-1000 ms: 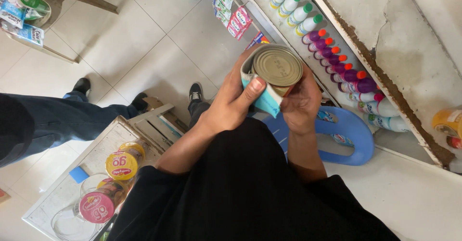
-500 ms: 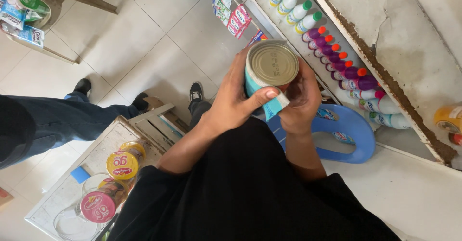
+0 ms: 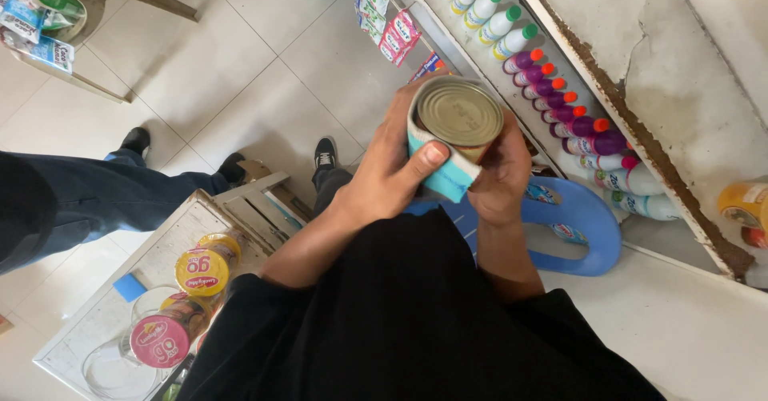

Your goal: Wiping a can of corned beef with a cleaning cloth and placing it on a grocery shelf.

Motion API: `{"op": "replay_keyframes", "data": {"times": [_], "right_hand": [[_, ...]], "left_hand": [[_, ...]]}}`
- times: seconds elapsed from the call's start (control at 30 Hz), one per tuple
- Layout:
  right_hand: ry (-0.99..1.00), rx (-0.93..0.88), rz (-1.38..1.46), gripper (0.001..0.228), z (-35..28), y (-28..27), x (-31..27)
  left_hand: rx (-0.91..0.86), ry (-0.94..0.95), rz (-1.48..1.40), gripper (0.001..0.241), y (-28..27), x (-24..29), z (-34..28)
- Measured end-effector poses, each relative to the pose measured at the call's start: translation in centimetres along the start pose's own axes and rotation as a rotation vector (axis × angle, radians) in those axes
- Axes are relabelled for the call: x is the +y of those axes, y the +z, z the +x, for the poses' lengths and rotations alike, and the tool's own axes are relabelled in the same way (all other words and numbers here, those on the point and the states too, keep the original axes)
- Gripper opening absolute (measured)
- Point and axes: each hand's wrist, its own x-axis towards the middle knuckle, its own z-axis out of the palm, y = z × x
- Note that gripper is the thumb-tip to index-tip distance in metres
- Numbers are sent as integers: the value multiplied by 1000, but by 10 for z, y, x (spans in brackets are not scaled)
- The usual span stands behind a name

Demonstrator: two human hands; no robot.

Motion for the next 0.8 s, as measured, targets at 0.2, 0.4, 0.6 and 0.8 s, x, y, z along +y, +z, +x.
{"op": "replay_keyframes", "data": {"times": [0.2, 0.4, 0.6, 0.8], "right_hand": [[-48, -18, -106, 88, -13, -3, 16], [-58, -6, -153, 89, -12, -3, 16], [42, 93, -28, 80, -5, -16, 13], [123, 51, 65, 59, -9, -23, 8]], "left_hand": [[99, -3, -9, 74, 1, 4, -2], [125, 24, -52, 78, 3, 0, -4], [122, 22, -173, 80, 3, 2, -2], [129, 12, -168, 81, 5, 1, -4]]}}
